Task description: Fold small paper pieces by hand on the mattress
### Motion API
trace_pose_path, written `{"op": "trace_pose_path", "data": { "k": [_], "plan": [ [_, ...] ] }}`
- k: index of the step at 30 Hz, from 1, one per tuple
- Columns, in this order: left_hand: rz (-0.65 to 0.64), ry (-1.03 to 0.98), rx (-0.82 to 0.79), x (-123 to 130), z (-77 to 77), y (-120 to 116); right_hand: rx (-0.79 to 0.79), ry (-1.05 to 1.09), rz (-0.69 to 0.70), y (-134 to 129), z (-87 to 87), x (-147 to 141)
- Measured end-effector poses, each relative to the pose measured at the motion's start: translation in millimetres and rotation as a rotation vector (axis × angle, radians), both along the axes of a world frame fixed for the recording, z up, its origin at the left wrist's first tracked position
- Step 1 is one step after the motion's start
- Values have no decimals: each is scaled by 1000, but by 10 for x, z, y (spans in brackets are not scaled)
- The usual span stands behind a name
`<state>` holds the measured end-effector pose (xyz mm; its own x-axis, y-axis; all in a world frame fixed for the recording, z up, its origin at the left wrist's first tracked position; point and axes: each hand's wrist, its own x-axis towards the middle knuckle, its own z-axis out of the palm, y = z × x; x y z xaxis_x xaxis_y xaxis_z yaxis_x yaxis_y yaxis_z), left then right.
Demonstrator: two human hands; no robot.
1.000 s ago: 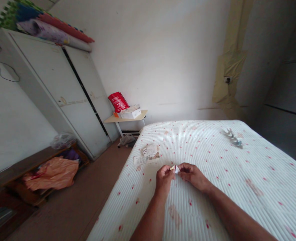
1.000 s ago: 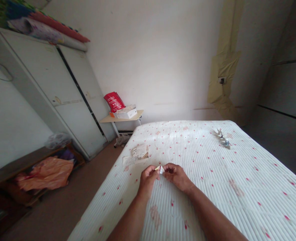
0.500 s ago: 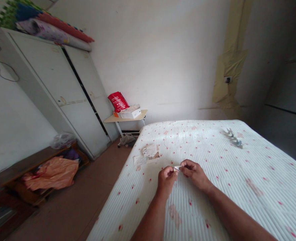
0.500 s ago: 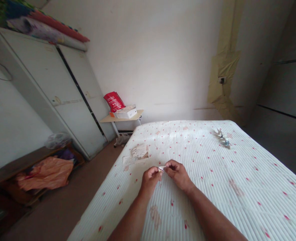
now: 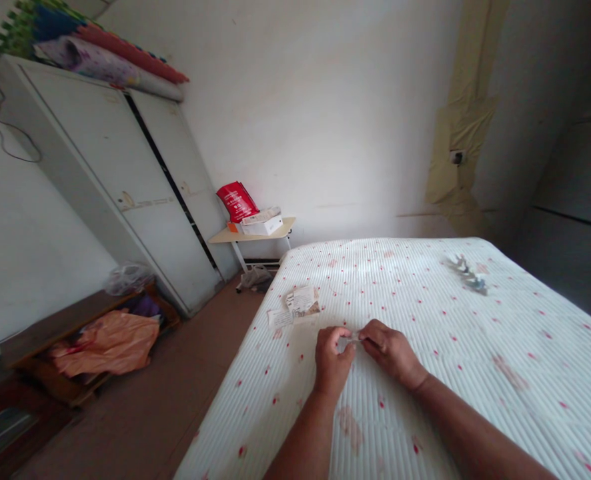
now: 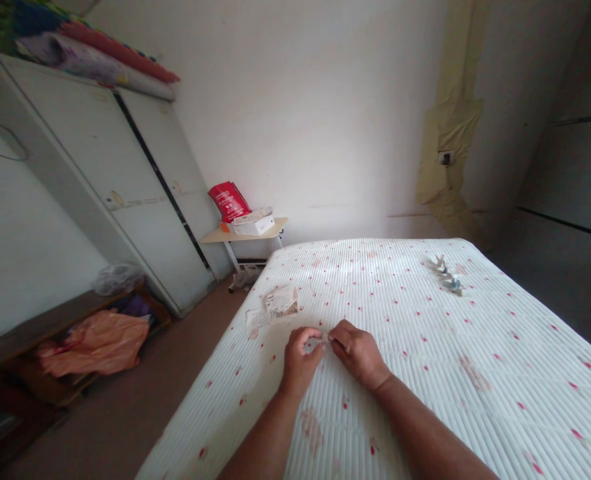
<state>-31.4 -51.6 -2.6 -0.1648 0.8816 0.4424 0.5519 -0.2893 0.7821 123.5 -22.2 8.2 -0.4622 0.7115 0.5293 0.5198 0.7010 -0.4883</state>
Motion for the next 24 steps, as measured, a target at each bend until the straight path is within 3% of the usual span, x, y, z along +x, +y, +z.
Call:
{"op": "trace_pose_path", "data": {
  "k": [7, 16, 24],
  "plan": [
    [-19, 305, -18, 36, 21, -8, 142, -307, -48, -76, -47, 31],
    [-30, 487, -174, -3, 83, -88, -171, -188, 90, -67, -11, 87],
    [-51, 505, -163, -37, 98, -149, -312, -168, 62, -82, 37, 98]
  ]
}}
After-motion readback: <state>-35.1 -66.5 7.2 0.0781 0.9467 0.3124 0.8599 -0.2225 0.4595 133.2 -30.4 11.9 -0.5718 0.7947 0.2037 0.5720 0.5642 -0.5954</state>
